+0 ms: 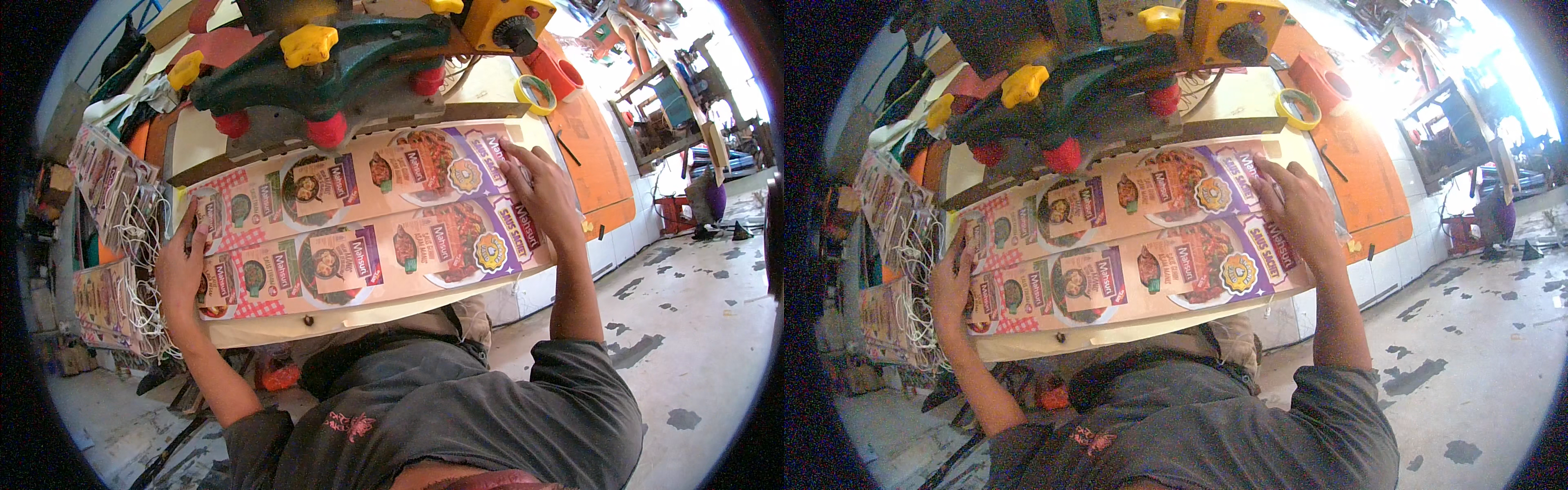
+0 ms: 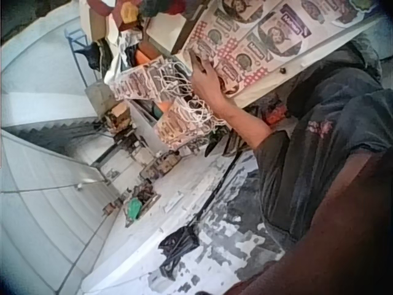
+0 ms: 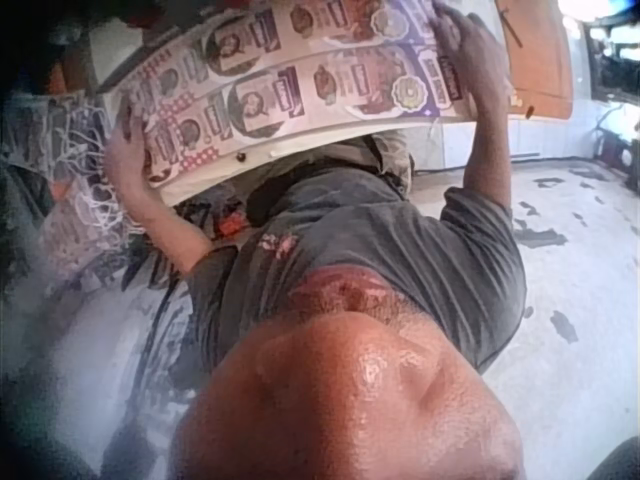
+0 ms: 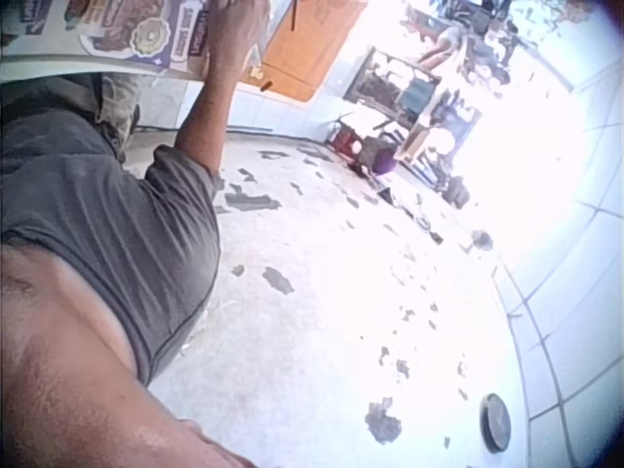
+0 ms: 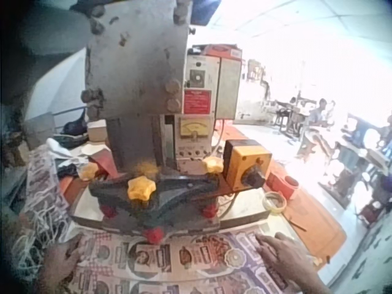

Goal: The person organizes printed cardboard packaging labels by picking them up from a pile and aligning them on a wooden board.

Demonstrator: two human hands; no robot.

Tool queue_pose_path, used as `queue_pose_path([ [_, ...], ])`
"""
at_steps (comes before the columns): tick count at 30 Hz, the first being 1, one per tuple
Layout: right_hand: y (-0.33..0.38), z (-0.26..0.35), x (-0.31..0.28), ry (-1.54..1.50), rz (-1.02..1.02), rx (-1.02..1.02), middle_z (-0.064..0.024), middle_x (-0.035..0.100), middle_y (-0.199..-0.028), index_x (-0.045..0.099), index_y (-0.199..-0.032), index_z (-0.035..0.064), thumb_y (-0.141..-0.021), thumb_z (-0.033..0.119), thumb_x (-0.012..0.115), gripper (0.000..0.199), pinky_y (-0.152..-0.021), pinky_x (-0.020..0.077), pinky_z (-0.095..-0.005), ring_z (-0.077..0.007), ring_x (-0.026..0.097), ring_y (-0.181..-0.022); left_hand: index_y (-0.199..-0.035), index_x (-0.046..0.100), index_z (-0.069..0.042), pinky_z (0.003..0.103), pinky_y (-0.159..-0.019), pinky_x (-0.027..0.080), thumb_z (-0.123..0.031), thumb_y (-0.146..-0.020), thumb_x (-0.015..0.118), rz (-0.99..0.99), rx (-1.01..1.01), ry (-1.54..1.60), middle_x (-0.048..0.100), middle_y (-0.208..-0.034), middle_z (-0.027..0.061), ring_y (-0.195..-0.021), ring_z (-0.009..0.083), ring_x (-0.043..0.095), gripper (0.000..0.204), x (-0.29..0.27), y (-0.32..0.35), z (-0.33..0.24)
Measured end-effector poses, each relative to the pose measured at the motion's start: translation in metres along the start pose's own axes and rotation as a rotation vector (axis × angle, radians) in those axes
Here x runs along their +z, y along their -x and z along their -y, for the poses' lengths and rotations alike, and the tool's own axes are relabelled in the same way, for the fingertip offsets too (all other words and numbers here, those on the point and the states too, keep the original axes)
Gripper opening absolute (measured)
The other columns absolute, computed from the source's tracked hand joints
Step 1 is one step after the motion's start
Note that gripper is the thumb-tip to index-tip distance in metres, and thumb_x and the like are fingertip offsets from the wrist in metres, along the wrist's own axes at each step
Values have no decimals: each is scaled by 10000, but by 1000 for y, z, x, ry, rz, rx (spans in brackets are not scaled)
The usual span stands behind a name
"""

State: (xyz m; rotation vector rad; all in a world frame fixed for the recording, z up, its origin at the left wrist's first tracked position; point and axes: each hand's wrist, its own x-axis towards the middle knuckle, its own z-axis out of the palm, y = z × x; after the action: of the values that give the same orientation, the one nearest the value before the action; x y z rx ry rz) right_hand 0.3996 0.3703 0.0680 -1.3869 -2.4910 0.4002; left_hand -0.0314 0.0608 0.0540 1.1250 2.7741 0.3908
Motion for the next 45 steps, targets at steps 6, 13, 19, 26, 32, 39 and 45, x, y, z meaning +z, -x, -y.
queue_pose_path([
  [6, -4, -9, 6, -30, -22, -1, -148, 650, -957, 694, -1319, 179, -1007, 410, 610, 398, -810, 501, -461, -339, 665, -916, -1524, 497, -328, 416, -809, 538, -582, -1033, 475, -43, 26, 15, 755, -876, 144, -850, 326, 740, 553, 2, 1, 0],
  [13, -11, -26, 11, -882, -20, 181, 13, 601, -808, 655, -1367, 45, -958, 190, 721, 439, -722, 440, -232, -61, 550, -775, -1387, 646, -154, 385, -778, 522, -442, -1047, 563, -371, 107, 150, 727, -1025, 168, -891, 285, 701, 453, 22, 1, 19],
  [19, -13, -38, 17, -1009, -72, 166, 5, 606, -815, 640, -1380, 44, -954, 165, 716, 449, -725, 442, -231, -69, 558, -776, -1341, 667, -97, 296, -678, 421, -270, -1035, 611, -373, -13, 352, 576, -917, 30, -741, 124, 484, 356, 11, 0, 8],
  [26, -8, -27, 16, -1103, -127, 132, -14, 639, -852, 649, -1338, 9, -952, 132, 697, 408, -725, 458, -226, -80, 596, -796, -1203, 725, -71, 274, -588, 361, -213, -1011, 652, -435, 28, 441, 393, -708, -34, -658, 84, 373, 250, 16, -1, 12],
  [32, -6, -26, 8, -1207, -128, 137, -62, 687, -924, 655, -1280, -32, -934, 117, 701, 380, -752, 502, -240, -105, 646, -844, -1197, 714, -68, 256, -602, 360, -193, -1010, 642, -463, 56, 486, 404, -719, -52, -670, 72, 389, 236, 16, 1, 16],
  [39, 1, -37, -7, -1073, -97, 73, -32, 689, -922, 662, -1285, -8, -936, 131, 705, 378, -812, 481, -229, -84, 631, -874, -1282, 648, -36, 209, -608, 328, -110, -968, 684, -432, -73, 804, 430, -755, -88, -669, 28, 384, 325, 5, 21, 5],
  [45, 31, -73, -55, -524, 62, 98, -1, 610, -787, 676, -1311, 82, -987, 127, 654, 328, -679, 468, -258, -76, 581, -748, -1365, 531, 1, 197, -711, 461, -69, -945, 694, -347, -78, 1186, 572, -830, -37, -759, 37, 531, 456, -4, 79, -20],
])
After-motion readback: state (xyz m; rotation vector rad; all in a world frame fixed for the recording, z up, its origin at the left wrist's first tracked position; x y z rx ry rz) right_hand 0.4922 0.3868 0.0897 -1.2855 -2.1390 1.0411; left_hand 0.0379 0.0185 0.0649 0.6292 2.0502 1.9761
